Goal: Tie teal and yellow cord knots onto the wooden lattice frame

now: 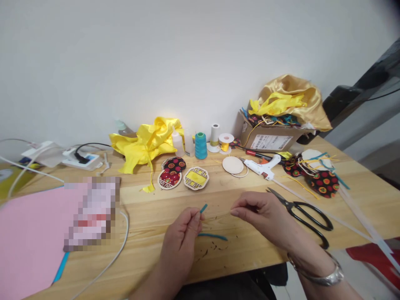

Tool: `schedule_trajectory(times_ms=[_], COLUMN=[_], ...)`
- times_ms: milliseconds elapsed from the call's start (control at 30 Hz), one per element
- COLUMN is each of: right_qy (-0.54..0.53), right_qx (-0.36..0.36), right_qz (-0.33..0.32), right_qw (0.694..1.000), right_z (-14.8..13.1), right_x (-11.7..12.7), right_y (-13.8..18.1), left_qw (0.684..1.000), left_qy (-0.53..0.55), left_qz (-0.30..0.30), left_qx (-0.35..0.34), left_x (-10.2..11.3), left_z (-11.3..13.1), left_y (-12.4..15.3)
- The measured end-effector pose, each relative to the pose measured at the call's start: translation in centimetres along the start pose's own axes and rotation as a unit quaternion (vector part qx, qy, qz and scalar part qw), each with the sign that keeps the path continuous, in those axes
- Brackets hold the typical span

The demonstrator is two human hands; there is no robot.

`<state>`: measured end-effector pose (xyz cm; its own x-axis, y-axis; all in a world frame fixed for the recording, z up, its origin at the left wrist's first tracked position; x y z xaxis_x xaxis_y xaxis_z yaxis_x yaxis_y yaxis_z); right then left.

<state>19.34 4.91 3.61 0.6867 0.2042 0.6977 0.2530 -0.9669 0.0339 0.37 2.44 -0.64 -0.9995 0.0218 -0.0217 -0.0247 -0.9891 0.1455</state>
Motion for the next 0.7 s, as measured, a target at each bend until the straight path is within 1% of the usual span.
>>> schedule_trajectory(times_ms=[233,367,433,500,567,600,633,700], right_qy=[-0.036,-0.016,0.008,0.042,0.089,0.112,0.133,0.157], right_qx=[0.022,0.065,0.098,0.141,0.187,0.208,0.223,0.244], right_qz=[0.072,0.083,0.086,0.089,0.067,0.043,0.017,-0.023], right_qw=[0.996,0.994,0.991,0.985,0.976,0.971,0.966,0.957], right_z=[-1.1,-1.7,-1.9,-2.2,-2.7,-3.0,-3.4,-4.2], right_x=[0.0,0.3,0.6,0.8,0.7,0.4,0.1,-0.8], right_y=[0.3,0.8,1.0,1.3,1.6,1.7,1.8,2.0], left_qw=[1.0,1.0,0.999,0.996,0.991,0.989,0.988,0.992], left_qy=[-0.003,0.01,-0.001,-0.01,0.012,0.027,0.041,0.064], left_qz=[0.005,0.014,0.034,0.078,0.123,0.133,0.131,0.095], left_qx=[0.003,0.001,-0.011,-0.038,-0.059,-0.066,-0.066,-0.043], left_x=[0.1,0.2,0.6,1.1,1.5,1.6,1.6,1.1], left_z=[-0.1,0.0,0.6,1.5,2.2,2.5,2.6,2.3], left_y=[0.2,0.1,0.1,0.2,0.4,0.5,0.6,0.7])
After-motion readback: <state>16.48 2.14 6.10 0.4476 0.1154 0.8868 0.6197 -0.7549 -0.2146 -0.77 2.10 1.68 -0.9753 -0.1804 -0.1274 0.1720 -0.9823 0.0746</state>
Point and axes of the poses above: each hand's wrist, its own y-axis away from the middle knuckle, its own x-axis out of the back of the hand, z = x × y, the point moved 3 cm from there along -y, towards the middle knuckle, and after that the axes turned 12 degrees about y, right-handed, at the moved point
